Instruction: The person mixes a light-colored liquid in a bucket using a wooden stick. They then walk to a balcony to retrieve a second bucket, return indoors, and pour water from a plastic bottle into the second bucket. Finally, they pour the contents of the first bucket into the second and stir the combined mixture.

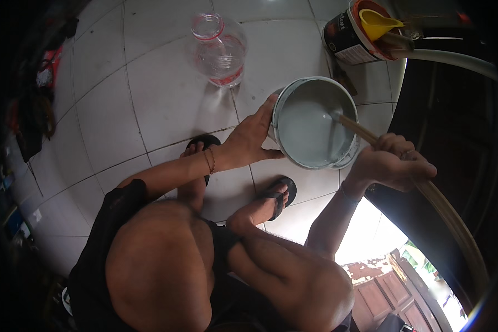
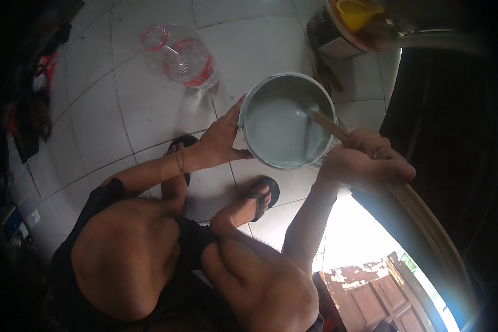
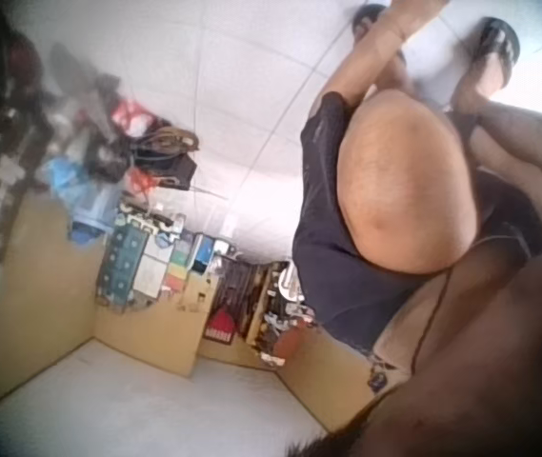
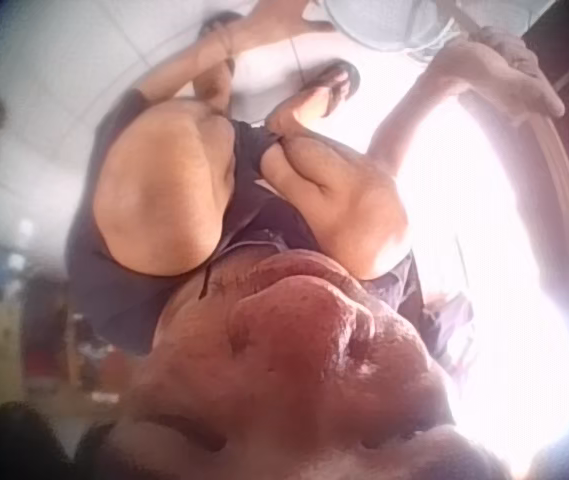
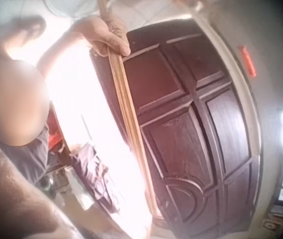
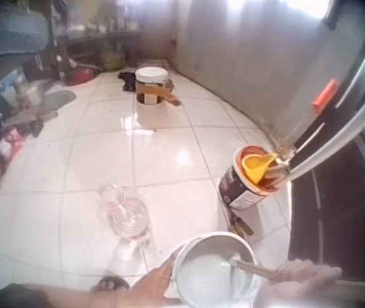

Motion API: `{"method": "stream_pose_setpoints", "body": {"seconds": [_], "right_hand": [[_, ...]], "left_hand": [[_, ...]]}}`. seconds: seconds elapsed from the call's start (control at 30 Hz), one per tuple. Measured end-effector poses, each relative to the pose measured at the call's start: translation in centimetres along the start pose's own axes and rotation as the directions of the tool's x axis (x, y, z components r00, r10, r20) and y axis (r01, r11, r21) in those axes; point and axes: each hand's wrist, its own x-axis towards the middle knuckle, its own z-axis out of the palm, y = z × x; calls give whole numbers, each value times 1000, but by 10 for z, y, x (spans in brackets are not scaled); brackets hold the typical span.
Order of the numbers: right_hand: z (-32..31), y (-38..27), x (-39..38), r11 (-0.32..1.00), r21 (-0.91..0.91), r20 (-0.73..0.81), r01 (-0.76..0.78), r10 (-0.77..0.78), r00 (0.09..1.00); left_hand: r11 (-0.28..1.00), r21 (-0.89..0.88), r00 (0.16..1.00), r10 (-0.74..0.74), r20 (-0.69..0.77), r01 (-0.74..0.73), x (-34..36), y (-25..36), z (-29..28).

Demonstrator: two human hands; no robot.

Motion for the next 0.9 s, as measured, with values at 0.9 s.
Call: {"method": "stream_pose_setpoints", "body": {"seconds": [0.9], "right_hand": [[14,-6,-9,998,41,-54,-41,43,998]], "left_hand": [[999,-7,998,-46,38,46,2,6,-2]]}}
